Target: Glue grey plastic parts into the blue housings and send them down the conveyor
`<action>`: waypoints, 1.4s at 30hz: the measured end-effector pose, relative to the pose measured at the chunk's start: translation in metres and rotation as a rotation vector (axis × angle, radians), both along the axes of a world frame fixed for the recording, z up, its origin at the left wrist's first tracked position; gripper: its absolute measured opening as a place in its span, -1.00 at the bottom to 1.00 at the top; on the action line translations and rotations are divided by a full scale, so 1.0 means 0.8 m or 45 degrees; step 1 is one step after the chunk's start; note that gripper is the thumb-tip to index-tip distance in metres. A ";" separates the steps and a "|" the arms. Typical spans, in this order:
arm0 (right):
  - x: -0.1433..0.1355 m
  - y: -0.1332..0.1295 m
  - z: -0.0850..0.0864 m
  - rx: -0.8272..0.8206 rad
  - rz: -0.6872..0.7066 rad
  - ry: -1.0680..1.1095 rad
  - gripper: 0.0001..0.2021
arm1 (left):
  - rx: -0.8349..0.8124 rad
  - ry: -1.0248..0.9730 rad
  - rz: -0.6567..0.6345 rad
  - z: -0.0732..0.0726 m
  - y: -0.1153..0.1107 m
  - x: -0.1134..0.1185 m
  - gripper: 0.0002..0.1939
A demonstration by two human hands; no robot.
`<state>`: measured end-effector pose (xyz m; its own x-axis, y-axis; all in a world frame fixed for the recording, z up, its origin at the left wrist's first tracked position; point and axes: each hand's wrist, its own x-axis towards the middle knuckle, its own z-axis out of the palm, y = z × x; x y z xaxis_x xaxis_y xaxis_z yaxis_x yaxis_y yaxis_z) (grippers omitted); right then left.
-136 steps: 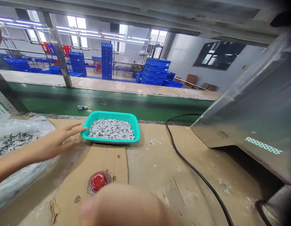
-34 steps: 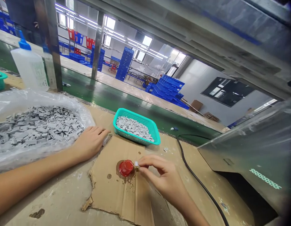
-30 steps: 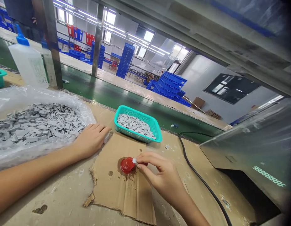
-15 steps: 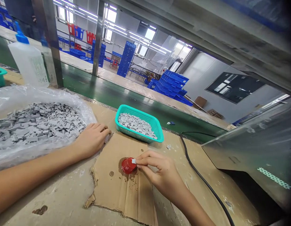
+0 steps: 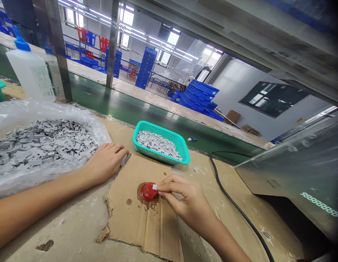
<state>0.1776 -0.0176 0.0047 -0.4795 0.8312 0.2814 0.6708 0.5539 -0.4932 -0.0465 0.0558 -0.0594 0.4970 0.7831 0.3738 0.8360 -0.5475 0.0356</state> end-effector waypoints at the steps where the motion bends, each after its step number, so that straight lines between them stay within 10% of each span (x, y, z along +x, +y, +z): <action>1: 0.000 0.000 0.000 0.001 0.003 -0.003 -0.83 | 0.001 0.000 0.002 0.000 0.000 0.000 -0.67; 25: -0.004 -0.005 0.029 0.100 -0.003 0.171 -0.76 | -0.025 -0.269 0.018 0.001 -0.002 0.002 -0.60; 32: 0.010 -0.007 0.010 0.142 -0.005 0.267 -0.76 | -0.242 -0.388 -0.018 0.044 0.011 0.004 -0.55; 38: 0.034 -0.012 0.004 0.138 -0.125 0.481 -0.76 | -0.157 -0.134 -0.312 0.128 0.101 0.108 -0.50; 42: 0.050 -0.002 -0.018 0.128 -0.231 0.537 -0.73 | -0.226 -0.083 -0.421 0.136 0.173 0.209 -0.66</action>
<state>0.2176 -0.0190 -0.0096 -0.1554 0.8496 0.5041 0.5139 0.5053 -0.6932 0.1208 0.1941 0.0498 0.7134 0.6397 0.2859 0.6079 -0.7680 0.2015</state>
